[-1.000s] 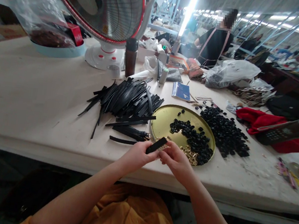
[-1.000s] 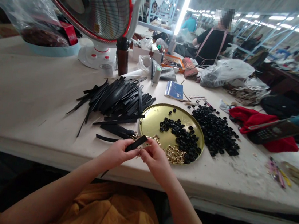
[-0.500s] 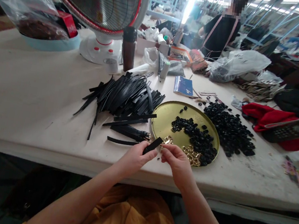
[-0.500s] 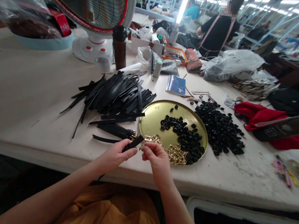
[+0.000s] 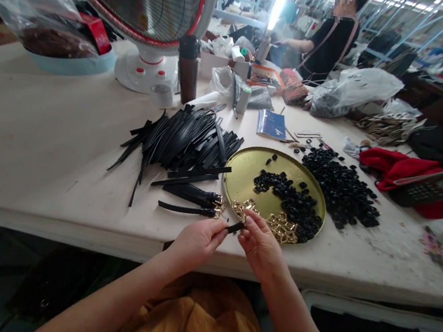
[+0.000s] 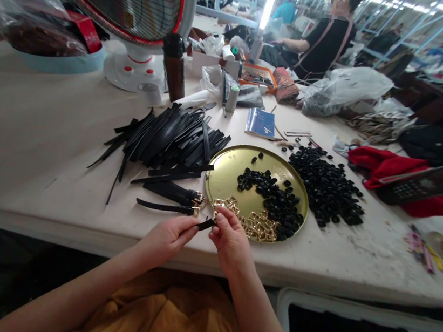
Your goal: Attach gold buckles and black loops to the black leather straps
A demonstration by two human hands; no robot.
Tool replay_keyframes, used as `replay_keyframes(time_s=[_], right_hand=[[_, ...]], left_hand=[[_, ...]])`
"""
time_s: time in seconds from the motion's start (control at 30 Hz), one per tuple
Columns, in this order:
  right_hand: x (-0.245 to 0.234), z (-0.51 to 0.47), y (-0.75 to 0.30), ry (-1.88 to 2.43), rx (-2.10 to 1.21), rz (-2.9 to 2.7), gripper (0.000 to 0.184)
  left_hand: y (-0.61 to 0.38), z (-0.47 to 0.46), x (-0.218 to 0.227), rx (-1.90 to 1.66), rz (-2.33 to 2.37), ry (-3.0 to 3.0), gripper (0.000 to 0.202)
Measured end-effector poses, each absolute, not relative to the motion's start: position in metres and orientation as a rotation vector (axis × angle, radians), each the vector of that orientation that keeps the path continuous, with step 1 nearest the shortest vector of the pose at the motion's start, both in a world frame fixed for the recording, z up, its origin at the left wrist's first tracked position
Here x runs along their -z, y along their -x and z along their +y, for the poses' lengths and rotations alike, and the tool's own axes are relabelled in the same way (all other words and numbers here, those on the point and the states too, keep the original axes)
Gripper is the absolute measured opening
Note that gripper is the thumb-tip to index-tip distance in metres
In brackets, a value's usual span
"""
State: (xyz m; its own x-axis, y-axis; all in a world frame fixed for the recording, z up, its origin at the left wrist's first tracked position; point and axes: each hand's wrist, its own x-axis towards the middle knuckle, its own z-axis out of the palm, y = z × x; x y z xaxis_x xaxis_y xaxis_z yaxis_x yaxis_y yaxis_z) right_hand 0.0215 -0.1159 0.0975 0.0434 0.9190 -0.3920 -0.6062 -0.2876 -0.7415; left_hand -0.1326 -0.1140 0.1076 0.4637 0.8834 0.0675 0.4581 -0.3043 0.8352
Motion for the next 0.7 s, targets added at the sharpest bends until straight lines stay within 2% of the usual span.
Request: replay_keyframes(time_s=[0.17,0.3,0.43,0.63,0.7], right_hand=[[-0.092,-0.131,-0.010,1.073,-1.505,-0.625,0.024],[-0.087,-0.147,-0.002,1.165,-1.278,-0.875,0.021],[-0.092,-0.155,-0.004,1.193,-1.149,-0.963,0.021],[-0.099,-0.157,-0.009,1.066,-1.645,-0.587,0.029],[-0.100,-0.159,-0.009,1.038,-1.696,-0.539,0.029]], left_hand=[[0.128,-0.120,-0.110,-0.749,1.084,-1.828,0.023],[0.124,-0.127,-0.112,-0.759,1.024,-1.584,0.013],[0.125,-0.133,-0.118,-0.708,0.974,-1.480,0.023],[0.127,-0.141,-0.112,-0.640,0.951,-1.291,0.024],[0.127,-0.143,-0.108,-0.631,0.962,-1.259,0.023]])
